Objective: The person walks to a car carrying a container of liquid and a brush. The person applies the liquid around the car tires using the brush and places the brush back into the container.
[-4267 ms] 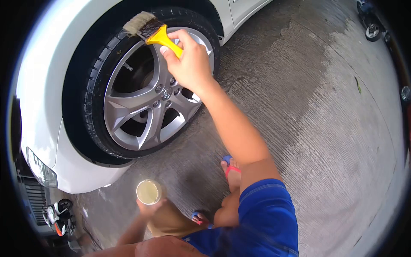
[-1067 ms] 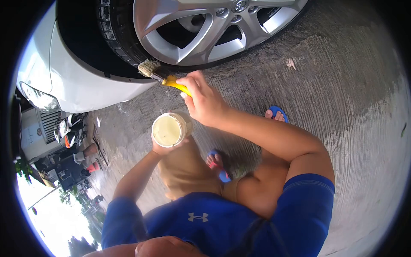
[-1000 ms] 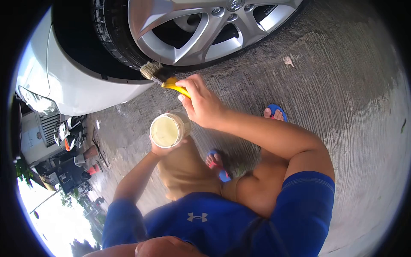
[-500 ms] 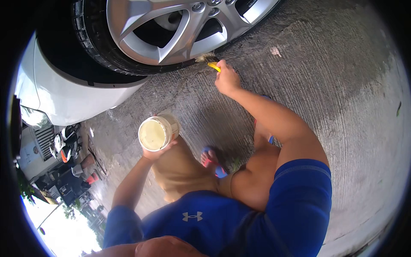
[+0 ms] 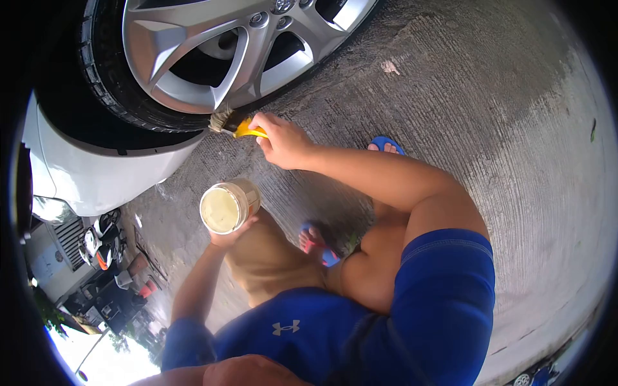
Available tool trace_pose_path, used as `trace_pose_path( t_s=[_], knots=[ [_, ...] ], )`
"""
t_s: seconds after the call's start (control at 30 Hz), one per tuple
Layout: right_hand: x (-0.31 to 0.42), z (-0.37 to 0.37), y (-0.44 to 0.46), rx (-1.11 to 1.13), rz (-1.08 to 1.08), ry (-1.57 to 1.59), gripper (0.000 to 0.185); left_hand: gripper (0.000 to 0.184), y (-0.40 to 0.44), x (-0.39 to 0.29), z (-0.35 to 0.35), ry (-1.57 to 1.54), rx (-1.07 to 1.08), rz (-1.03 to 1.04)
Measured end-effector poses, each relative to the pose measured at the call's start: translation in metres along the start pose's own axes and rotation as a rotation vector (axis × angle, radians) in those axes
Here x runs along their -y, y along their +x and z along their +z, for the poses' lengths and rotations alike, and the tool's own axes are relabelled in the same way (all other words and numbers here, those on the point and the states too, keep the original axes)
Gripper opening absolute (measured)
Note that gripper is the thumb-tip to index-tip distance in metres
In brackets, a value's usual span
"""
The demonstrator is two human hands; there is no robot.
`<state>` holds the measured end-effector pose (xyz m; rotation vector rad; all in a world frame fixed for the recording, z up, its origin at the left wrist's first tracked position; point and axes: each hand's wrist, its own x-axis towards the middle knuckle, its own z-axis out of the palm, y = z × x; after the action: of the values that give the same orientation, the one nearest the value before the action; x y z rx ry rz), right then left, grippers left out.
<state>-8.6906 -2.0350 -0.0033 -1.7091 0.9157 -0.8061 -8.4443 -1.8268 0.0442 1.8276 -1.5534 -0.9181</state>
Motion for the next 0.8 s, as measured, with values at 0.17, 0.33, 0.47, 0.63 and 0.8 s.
trace_pose_path(
  t_s=[0.17,0.33,0.47,0.63,0.8],
  knots=[
    [-0.11,-0.044,0.009,-0.046,0.28,-0.326,0.034,0.11,0.003,-0.009,-0.002,-0.022,0.056,-0.024],
    [-0.144,-0.122,0.03,-0.149,0.515,-0.574,0.041,0.111,-0.001,0.006,-0.007,0.105,0.136,-0.033],
    [-0.142,-0.153,0.043,-0.286,0.602,-0.657,0.048,0.108,0.002,-0.009,-0.005,0.033,0.085,-0.025],
    [-0.135,-0.128,0.035,-0.248,0.565,-0.598,0.048,0.105,0.004,-0.004,-0.003,0.069,0.041,-0.012],
    [-0.084,-0.051,0.032,-0.028,0.389,-0.398,0.035,0.101,0.013,-0.011,0.001,0.142,-0.031,0.036]
  ],
)
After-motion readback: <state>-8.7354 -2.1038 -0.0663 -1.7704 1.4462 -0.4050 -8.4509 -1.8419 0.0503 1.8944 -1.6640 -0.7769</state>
